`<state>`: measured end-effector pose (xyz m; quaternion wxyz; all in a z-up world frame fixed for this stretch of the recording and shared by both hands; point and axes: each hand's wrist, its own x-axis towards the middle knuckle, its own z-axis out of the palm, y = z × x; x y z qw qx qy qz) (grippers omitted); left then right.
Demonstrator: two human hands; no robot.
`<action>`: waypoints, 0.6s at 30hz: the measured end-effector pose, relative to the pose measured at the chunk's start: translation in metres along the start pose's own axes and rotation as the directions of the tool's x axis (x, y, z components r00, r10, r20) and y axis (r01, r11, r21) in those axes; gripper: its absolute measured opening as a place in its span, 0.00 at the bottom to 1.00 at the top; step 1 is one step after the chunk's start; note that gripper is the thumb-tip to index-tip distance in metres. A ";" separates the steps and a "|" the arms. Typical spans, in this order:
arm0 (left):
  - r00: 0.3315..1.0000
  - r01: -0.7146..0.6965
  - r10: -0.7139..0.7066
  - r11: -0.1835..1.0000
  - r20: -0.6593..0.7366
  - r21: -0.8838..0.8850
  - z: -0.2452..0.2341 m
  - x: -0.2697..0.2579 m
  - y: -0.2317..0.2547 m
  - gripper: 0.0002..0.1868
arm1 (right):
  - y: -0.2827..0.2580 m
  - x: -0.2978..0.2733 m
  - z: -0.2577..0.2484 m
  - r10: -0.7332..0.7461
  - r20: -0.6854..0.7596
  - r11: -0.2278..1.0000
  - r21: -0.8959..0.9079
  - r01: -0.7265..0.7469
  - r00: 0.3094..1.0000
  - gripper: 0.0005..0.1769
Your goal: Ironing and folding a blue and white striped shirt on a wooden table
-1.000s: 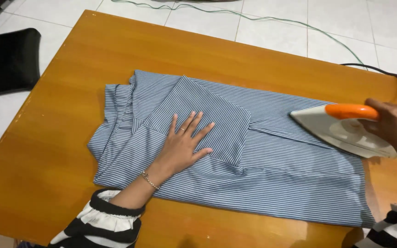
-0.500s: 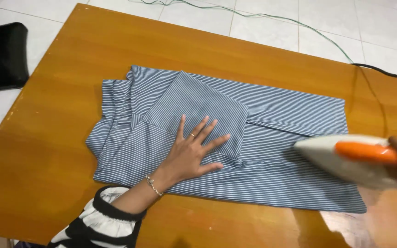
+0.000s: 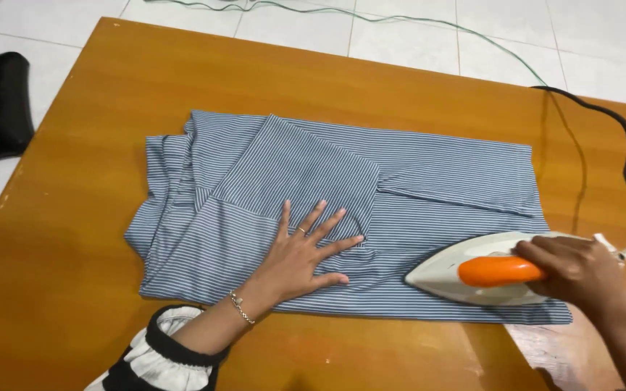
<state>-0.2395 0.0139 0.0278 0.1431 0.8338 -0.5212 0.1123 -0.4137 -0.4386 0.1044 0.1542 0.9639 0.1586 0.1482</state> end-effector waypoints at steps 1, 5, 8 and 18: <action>1.000 0.000 0.000 1.000 0.011 0.010 0.002 -0.002 0.000 0.37 | 0.009 -0.007 0.004 0.054 0.026 0.999 -0.012 -0.053 0.998 0.17; 1.000 0.012 -0.013 0.999 0.017 0.029 0.002 -0.002 0.001 0.37 | 0.015 -0.009 0.004 0.094 0.076 0.995 -0.052 -0.090 0.993 0.13; 1.000 0.006 -0.007 1.000 0.022 0.023 -0.001 -0.002 -0.002 0.39 | 0.020 -0.010 0.004 0.020 0.133 1.000 -0.009 -0.019 0.991 0.14; 0.912 0.312 -0.324 0.946 0.252 0.084 -0.021 -0.006 -0.067 0.36 | 0.002 -0.018 0.008 0.254 0.074 0.955 -0.175 -0.239 0.964 0.08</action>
